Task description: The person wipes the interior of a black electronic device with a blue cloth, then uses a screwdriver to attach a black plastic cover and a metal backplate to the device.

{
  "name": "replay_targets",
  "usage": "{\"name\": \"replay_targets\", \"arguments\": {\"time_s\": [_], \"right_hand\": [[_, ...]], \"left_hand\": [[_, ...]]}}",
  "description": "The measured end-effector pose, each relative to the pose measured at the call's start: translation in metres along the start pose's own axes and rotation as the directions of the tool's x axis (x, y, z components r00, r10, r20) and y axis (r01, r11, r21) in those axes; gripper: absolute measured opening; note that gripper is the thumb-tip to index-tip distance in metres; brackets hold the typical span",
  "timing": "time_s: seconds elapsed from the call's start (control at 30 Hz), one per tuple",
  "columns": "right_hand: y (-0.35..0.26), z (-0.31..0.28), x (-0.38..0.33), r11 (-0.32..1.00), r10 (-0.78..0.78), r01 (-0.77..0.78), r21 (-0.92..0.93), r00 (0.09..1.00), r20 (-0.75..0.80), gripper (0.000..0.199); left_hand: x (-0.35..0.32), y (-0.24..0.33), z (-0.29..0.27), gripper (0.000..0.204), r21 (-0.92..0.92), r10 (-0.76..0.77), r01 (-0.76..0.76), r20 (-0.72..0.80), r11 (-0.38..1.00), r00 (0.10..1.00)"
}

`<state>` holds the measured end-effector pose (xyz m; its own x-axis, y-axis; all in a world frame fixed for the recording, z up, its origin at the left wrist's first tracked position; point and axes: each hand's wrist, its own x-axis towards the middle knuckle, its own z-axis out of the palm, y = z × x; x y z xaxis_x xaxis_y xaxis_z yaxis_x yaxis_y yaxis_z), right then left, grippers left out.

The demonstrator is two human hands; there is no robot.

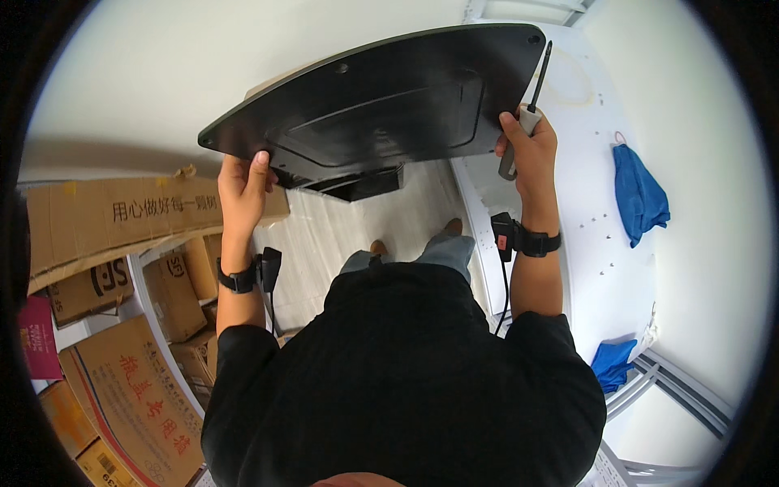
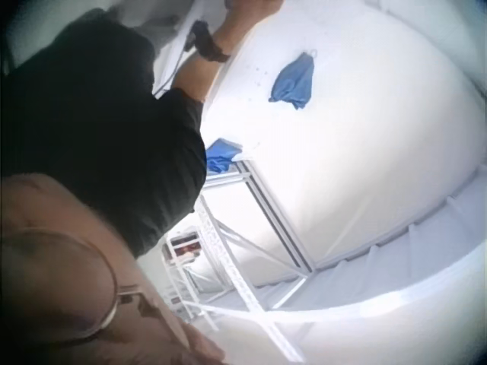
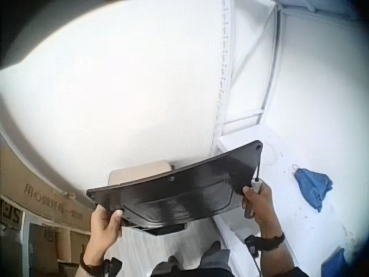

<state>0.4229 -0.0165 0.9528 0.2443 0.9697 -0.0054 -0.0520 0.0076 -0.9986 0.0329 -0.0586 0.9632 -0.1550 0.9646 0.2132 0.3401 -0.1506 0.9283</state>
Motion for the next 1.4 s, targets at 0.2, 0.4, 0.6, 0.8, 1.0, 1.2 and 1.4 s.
{"name": "replay_targets", "arguments": {"time_s": [0.2,0.4,0.6,0.8,1.0,1.2,1.4], "right_hand": [[0.038,0.068,-0.025,0.995,-0.060,0.068,-0.074,0.993,0.104,0.023],[0.062,0.110,-0.031,0.994,-0.076,0.082,-0.074,0.994,0.075,0.025],[0.082,0.126,-0.025,0.986,-0.100,0.108,-0.128,0.993,0.070,0.027],[0.101,0.131,-0.024,0.979,-0.088,0.094,-0.182,0.995,0.036,0.028],[0.113,0.137,-0.026,0.983,-0.087,0.094,-0.156,0.995,0.050,0.024],[0.117,0.131,-0.027,0.988,-0.100,0.110,-0.110,0.991,0.086,0.020],[0.126,0.125,-0.025,0.995,-0.068,0.074,-0.072,0.995,0.075,0.019]], "left_hand": [[-0.018,-0.084,-0.057,0.023,0.096,0.080,-0.077,-0.022,0.992,0.997],[-0.023,-0.136,-0.068,0.014,0.042,0.027,-0.023,-0.091,0.999,0.995],[-0.029,-0.166,-0.064,0.013,0.046,0.024,-0.020,-0.089,0.999,0.996],[-0.034,-0.187,-0.062,0.014,0.042,0.005,-0.002,-0.075,0.999,0.997],[-0.031,-0.198,-0.059,0.013,0.055,0.014,-0.009,-0.101,0.998,0.995],[-0.035,-0.208,-0.055,0.010,0.079,0.096,-0.091,-0.066,0.993,0.993],[-0.030,-0.198,-0.049,0.009,0.084,0.100,-0.093,-0.088,0.992,0.991]]}}
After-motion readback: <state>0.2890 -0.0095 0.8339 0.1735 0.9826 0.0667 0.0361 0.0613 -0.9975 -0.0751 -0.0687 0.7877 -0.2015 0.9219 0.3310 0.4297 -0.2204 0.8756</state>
